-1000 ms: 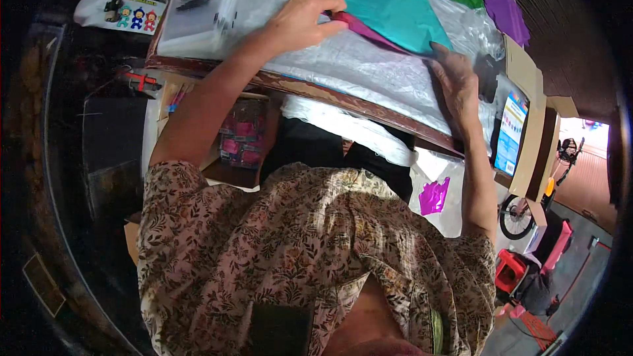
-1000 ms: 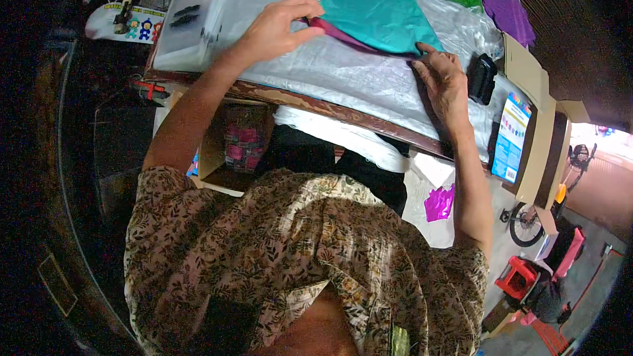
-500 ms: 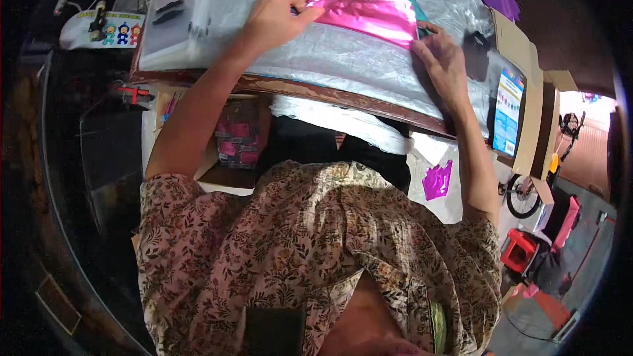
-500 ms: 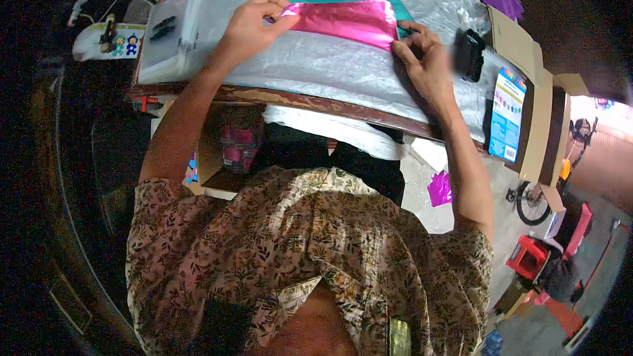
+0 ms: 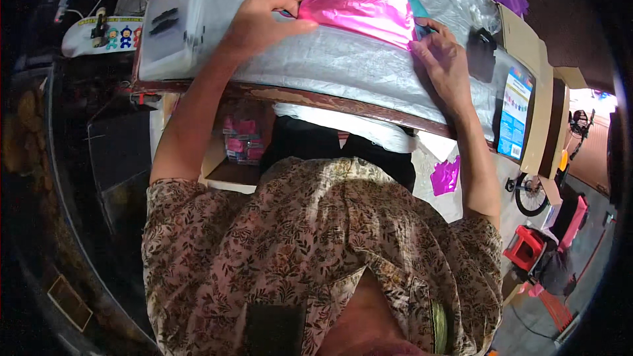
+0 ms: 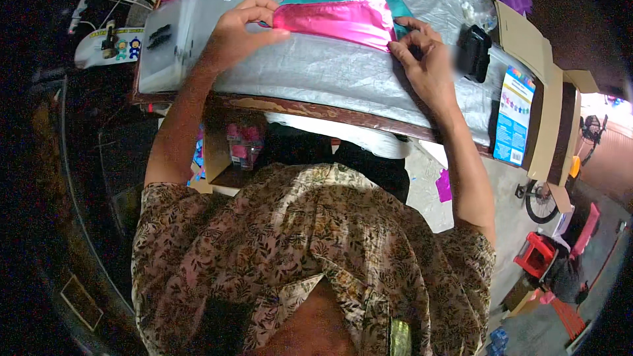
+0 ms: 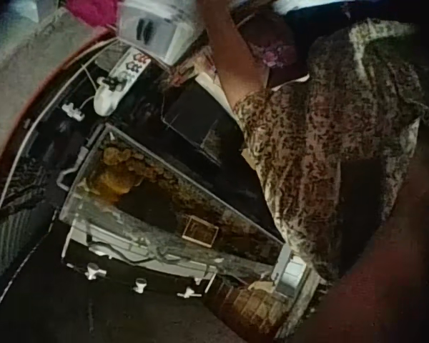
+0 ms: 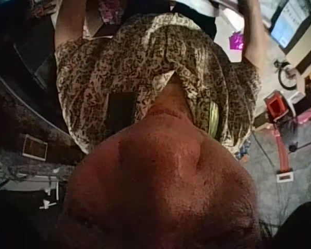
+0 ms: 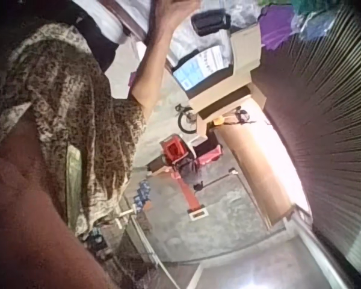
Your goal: Folding fabric swatches and inserting them into paper sleeves for packaging.
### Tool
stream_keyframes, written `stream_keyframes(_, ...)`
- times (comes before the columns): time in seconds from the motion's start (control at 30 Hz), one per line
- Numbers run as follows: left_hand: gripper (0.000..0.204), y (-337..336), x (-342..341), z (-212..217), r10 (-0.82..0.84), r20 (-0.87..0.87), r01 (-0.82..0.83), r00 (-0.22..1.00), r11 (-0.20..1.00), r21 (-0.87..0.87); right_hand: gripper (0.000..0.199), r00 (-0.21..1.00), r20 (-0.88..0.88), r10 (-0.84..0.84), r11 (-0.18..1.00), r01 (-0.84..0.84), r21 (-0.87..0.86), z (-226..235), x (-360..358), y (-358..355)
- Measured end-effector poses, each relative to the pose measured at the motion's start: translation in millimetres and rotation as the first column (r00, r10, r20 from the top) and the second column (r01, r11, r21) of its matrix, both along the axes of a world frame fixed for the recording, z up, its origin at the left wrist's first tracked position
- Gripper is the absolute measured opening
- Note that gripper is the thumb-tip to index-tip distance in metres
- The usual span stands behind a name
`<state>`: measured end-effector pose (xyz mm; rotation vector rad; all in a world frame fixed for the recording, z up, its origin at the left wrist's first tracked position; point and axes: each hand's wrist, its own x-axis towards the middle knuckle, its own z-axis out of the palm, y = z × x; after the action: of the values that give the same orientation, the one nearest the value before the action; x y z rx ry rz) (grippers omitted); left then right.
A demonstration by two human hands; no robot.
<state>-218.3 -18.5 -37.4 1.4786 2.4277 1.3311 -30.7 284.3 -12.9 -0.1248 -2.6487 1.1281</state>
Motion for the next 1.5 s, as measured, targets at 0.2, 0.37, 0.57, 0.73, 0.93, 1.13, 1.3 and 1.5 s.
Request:
stream_keyframes(0.2, 0.027, -6.0, 1.3, -2.3, -0.007, -0.11, 0.003, 0.994, 0.999, -0.039, 0.017, 0.999, 0.027, 0.04, 0.997, -0.038, -0.067, -2.9, 3.9, 3.9)
stream_keyframes(0.37, 0.025, -7.0, 0.8, -1.7, -0.072, -0.136, 0.071, 0.988, 0.997, -0.012, 0.012, 0.996, 0.005, 0.085, 0.996, -0.085, -0.001, 3.8, 14.9, 5.4)
stream_keyframes(0.57, 0.031, -6.5, 12.5, 8.1, -0.027, -0.285, 0.032, 0.958, 0.999, 0.012, 0.023, 0.987, -0.03, 0.158, 0.969, -0.149, 0.197, 10.7, 17.9, 6.3)
stream_keyframes(0.73, 0.035, -4.9, 23.5, 13.1, 0.026, -0.109, -0.036, 0.994, 0.995, -0.089, 0.03, 0.977, 0.029, 0.213, 0.958, -0.215, 0.192, 15.8, 17.9, 10.6)
stream_keyframes(0.93, 0.034, -3.4, 25.9, 11.9, 0.03, -0.071, -0.037, 0.997, 0.995, -0.092, 0.026, 0.971, -0.007, 0.238, 0.965, -0.236, 0.112, 3.9, 15.5, 20.5)
stream_keyframes(1.13, 0.032, -1.3, 25.3, 4.6, 0.008, -0.061, -0.012, 0.998, 0.997, -0.071, 0.021, 0.978, -0.016, 0.208, 0.97, -0.205, 0.129, -2.2, 16.3, 18.7)
stream_keyframes(1.3, 0.027, -3.5, 22.2, 6.3, -0.023, -0.047, 0.019, 0.999, 0.997, -0.074, 0.021, 0.977, -0.044, 0.21, 0.959, -0.197, 0.204, -2.7, 16.7, 17.2)
stream_keyframes(1.5, 0.017, -0.5, 16.5, 2.4, -0.016, -0.077, 0.013, 0.997, 0.999, -0.04, 0.016, 0.985, -0.066, 0.157, 0.956, -0.135, 0.261, -1.0, 15.1, 6.7)
